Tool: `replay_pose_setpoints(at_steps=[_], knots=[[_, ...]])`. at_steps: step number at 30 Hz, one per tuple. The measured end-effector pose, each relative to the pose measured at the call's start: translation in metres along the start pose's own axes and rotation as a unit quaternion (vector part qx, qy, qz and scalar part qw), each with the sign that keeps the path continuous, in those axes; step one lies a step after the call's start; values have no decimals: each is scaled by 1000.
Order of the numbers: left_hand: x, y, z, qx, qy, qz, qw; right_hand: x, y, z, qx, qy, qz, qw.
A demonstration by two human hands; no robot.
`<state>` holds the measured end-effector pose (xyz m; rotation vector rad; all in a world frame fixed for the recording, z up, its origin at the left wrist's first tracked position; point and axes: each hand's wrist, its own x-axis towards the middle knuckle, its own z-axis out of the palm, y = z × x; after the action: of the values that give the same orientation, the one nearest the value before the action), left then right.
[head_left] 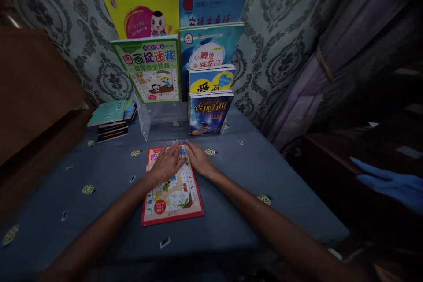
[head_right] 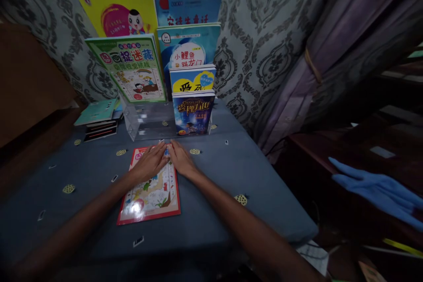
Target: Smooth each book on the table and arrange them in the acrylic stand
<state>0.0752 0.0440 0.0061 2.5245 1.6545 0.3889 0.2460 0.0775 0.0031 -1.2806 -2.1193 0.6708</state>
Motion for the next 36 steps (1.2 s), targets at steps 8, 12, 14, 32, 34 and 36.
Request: replay_pose_setpoints(at_steps=[8,12,14,32,34,36], knots=[[11,-1,-4,-23,-30,28,999,6,6,-5,52,9,30,998],[17,0,-7,-5,-55,34,998,6,12,-7,69,15,23,997],[18,1,-8,4,-58,37,998,6,17,-8,85,30,3,996],[17,-2,-7,11,-27,58,998,-17,35,-5,1,38,-156,987],[16,-1,-8,10,-27,62,998,-17,34,-4,-9,34,-164,986],[15,0,-9,8,-27,65,997,-18,35,-4,-14,33,-171,985]])
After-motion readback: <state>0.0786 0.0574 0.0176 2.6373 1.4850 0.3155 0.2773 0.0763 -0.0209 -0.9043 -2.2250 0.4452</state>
